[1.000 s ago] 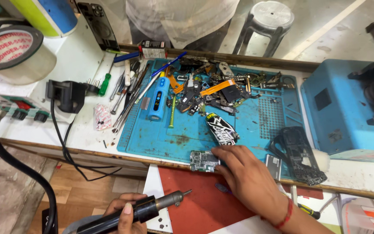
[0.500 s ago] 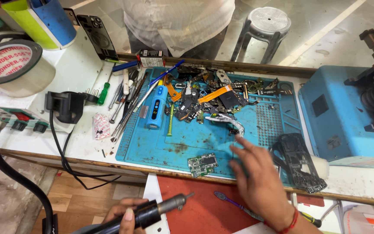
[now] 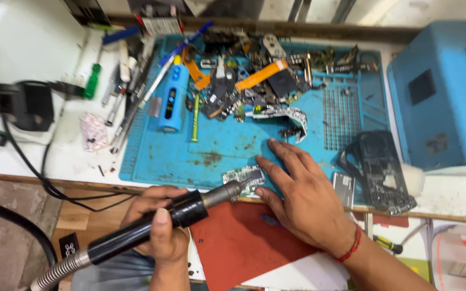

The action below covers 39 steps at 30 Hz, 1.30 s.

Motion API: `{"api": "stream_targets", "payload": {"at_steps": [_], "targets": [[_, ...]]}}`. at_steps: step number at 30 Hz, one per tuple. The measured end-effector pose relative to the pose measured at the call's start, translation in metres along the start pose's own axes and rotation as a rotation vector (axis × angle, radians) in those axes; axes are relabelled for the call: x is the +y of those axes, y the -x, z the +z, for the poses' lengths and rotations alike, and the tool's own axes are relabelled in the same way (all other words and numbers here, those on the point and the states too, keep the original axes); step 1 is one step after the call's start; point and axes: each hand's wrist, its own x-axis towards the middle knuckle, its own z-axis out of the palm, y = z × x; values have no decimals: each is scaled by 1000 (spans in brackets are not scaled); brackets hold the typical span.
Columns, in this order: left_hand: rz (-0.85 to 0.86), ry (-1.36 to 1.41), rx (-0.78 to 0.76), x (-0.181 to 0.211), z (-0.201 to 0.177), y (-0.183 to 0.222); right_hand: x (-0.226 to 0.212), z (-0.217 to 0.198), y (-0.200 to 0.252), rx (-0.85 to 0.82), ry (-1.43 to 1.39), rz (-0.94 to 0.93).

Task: The person applies heat to a circuit board using a handheld tool while holding it in place by hand on a workbench.

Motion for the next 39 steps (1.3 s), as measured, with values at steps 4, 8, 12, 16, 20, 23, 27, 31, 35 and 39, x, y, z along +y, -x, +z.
{"api": "stream_targets", "payload": {"at_steps": [4,8,12,16,20,23,27,31,35,39], "targets": [[-67,113,47,2,-4,2,-7,4,-1,3,54,8],[-53,-56,-27,4,-3,3,-11,7,-1,25,93,9],[10,-157,-3,2,-3,3,-12,11,3,32,141,-13],[81,-277,-273,7,-5,-4,-15,14,2,52,158,-13],[-8,-162,-62,6,0,-3,-14,13,3,43,162,-19],[24,-124,-37,7,0,-4,-13,14,4,41,152,-12],[-26,-153,-67,8,-1,-2,-14,14,4,44,136,-4],[-30,-113,-178,10,-4,-2,-13,13,3,51,128,-11],[-69,-92,-19,5,-2,0,-12,14,5,59,133,-15],[-58,-45,-56,5,-4,2,-13,14,3,66,136,-11]]}}
